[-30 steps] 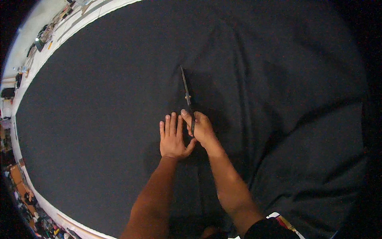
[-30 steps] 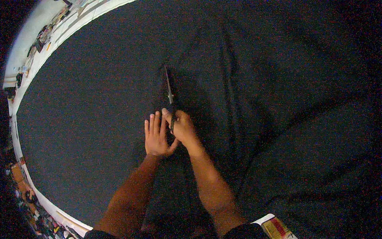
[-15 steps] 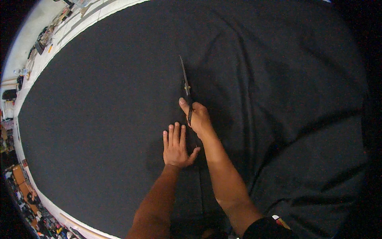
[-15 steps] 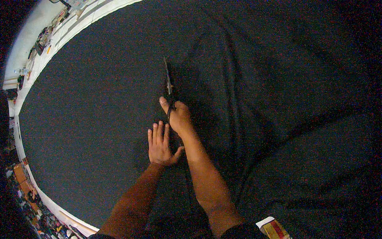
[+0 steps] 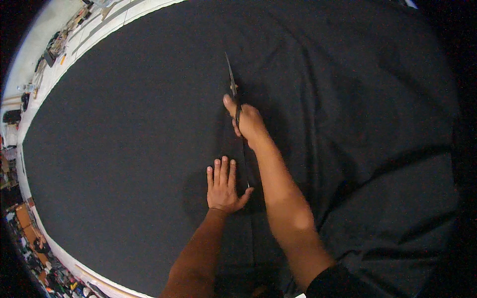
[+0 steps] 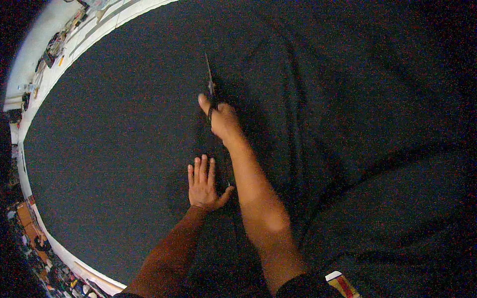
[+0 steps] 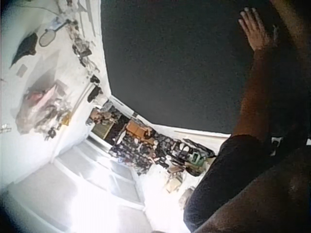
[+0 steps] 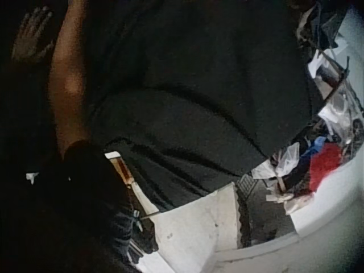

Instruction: The person lays out a piece of black fabric on the floor, smoothes it using a long wooden pole, and then cuts a strip from one side using shears before folding and rearranging the fabric.

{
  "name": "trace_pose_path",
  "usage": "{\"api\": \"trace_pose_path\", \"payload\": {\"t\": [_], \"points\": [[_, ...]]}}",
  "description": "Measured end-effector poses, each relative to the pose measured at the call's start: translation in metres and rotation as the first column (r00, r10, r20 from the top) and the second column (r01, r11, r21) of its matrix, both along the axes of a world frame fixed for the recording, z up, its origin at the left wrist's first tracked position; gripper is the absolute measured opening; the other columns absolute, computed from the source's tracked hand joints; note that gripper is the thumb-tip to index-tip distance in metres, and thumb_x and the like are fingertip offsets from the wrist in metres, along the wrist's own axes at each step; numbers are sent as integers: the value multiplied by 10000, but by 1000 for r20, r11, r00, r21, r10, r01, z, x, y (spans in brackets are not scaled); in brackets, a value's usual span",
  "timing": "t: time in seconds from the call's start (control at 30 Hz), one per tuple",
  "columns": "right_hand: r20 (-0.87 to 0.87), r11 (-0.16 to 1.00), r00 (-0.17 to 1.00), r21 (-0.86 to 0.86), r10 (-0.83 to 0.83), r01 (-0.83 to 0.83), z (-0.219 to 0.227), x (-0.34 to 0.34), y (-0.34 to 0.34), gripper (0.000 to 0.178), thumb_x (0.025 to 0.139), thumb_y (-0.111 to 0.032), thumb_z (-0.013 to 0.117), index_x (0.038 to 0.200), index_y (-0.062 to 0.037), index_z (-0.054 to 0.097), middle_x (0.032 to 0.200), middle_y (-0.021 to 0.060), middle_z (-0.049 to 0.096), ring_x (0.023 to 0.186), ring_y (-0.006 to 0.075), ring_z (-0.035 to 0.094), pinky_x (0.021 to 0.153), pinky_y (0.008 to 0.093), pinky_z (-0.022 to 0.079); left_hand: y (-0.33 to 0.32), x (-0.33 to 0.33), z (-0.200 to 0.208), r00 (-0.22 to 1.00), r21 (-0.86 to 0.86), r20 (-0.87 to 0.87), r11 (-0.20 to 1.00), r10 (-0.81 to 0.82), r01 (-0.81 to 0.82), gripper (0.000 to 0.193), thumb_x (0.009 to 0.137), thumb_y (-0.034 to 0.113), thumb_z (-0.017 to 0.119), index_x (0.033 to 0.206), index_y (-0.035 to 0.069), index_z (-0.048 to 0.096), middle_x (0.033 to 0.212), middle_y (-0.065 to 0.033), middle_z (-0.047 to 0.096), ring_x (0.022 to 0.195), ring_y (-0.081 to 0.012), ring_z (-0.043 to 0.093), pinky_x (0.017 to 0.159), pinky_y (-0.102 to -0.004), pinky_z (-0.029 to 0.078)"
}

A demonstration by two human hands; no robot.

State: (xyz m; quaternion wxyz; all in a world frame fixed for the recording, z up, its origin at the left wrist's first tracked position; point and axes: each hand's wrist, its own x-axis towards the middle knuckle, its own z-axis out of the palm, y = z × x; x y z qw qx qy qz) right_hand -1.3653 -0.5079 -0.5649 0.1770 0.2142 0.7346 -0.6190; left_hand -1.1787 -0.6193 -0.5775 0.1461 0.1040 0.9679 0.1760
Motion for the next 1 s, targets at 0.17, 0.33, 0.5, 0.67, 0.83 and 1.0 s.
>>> {"api": "trace_pose_path", "payload": {"t": [0.17,0.33,0.5,0.67,0.83,1.0], "points": [[0,997,1000,67,-26,26,-11,-28,-4,613,877,-590,625,754,10,652,709,138,642,715,275,623,678,412,462,3,7,-5,1000,-8,9,1000,-3,3,999,790,587,652,1506,7,267,1585,-216,200,1482,-391,129,1196,-551,68],[-54,996,998,84,39,-34,-16,-36,-3,576,875,-546,654,671,-9,622,649,140,625,637,295,621,641,425,468,0,0,-6,1000,22,-9,1000,7,-7,996,779,575,667,1501,8,278,1578,-222,213,1477,-396,146,1192,-557,86],[-158,986,987,161,-17,43,-35,-55,-6,613,864,-590,641,656,-14,620,592,132,597,530,266,587,567,407,457,5,0,-11,999,40,-47,999,10,-8,982,767,559,689,1485,3,316,1554,-239,265,1453,-419,211,1177,-580,125],[80,994,996,90,47,-54,-8,-126,-21,649,837,-628,647,659,-3,623,588,123,590,498,222,574,513,382,452,-2,0,-11,998,34,-55,999,16,-14,964,775,567,681,1474,-3,339,1549,-244,274,1453,-419,215,1176,-581,130],[-58,998,998,62,-3,6,-26,-151,-13,669,829,-625,661,671,23,611,589,121,590,465,229,557,461,371,439,3,-7,-5,998,52,-66,999,12,-9,966,780,582,673,1473,-3,339,1551,-242,271,1458,-410,207,1178,-580,125],[-65,994,997,103,32,-25,-27,-152,-13,665,828,-628,661,659,11,590,578,105,579,452,227,544,459,376,429,2,-8,-6,999,31,-39,999,11,-10,982,783,603,662,1483,4,321,1551,-238,274,1461,-406,204,1179,-581,121]]}}
